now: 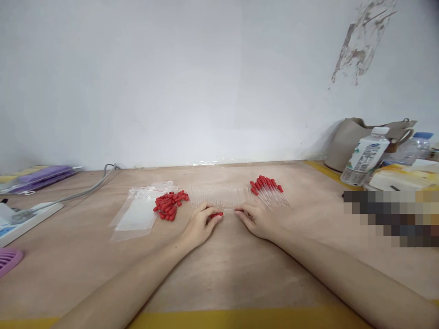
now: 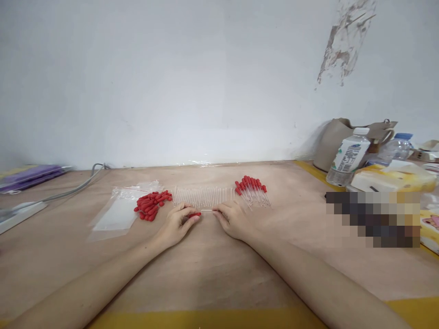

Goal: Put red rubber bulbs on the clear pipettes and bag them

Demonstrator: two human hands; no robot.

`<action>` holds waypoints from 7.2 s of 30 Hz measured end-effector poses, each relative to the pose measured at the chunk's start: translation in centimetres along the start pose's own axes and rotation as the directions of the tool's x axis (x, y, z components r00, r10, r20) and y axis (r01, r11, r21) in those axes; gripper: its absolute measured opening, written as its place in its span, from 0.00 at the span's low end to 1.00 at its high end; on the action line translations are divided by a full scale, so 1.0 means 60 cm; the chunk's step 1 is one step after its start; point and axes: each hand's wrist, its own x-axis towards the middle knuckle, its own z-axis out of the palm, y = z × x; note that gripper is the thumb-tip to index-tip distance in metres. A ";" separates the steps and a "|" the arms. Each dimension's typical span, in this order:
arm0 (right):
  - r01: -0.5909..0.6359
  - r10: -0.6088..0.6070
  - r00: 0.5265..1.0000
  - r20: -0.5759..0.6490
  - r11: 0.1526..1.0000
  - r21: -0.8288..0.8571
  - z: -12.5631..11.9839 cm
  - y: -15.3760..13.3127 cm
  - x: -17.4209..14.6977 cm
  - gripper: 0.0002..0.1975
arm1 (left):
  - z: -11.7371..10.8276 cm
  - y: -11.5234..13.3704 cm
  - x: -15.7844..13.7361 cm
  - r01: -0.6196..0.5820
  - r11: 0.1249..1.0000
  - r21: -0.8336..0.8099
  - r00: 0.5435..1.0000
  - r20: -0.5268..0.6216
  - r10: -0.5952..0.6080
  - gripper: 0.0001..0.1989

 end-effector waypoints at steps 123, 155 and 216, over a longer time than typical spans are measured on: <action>-0.693 0.618 0.718 -0.319 0.674 -0.257 -0.018 0.123 0.026 0.16 | 0.005 -0.014 -0.002 0.052 0.999 -0.004 0.998 0.033 -0.051 0.10; -0.386 0.312 0.916 -0.251 0.856 -0.345 0.019 0.070 0.012 0.12 | 0.001 -0.008 -0.004 0.032 0.988 0.151 0.999 -0.042 -0.026 0.07; 0.004 -0.018 0.994 0.111 0.992 0.125 -0.003 -0.023 0.007 0.07 | 0.012 -0.016 0.002 0.192 0.876 -0.443 0.981 0.125 -0.151 0.10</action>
